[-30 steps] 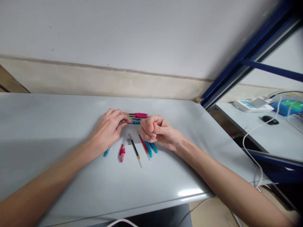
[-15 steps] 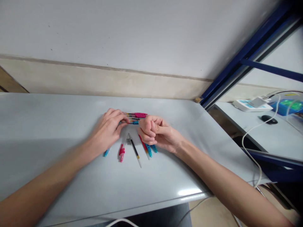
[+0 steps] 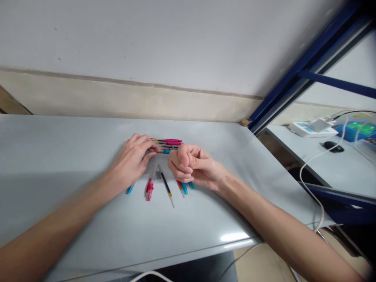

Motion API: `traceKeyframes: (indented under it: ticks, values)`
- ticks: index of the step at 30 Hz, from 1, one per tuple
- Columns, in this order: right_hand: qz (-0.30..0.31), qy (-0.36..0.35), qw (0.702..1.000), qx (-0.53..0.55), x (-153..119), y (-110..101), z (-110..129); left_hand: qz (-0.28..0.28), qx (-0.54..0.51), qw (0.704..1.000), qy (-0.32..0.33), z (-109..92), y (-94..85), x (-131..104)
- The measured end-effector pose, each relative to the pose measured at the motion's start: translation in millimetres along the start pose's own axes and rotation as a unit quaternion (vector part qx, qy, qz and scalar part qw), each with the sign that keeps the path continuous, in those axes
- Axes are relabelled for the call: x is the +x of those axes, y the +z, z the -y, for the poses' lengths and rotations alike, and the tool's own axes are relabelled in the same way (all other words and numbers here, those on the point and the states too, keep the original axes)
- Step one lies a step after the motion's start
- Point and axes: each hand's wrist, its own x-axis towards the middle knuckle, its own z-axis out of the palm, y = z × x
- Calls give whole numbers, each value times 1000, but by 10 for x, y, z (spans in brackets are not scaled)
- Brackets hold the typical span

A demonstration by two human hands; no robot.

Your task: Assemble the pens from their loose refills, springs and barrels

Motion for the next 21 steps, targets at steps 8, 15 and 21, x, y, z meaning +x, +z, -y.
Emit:
traceKeyframes:
  ticks: [8, 15, 21]
  values:
    - [9, -1, 1000, -4, 10, 8, 12, 0, 4, 1000, 5, 17, 10, -6]
    - [8, -3, 1000, 8, 20, 39, 14, 0, 5, 1000, 8, 28, 17, -9]
    - [-2, 4, 1000, 7, 17, 38, 10, 4, 8, 1000, 3, 24, 13, -11]
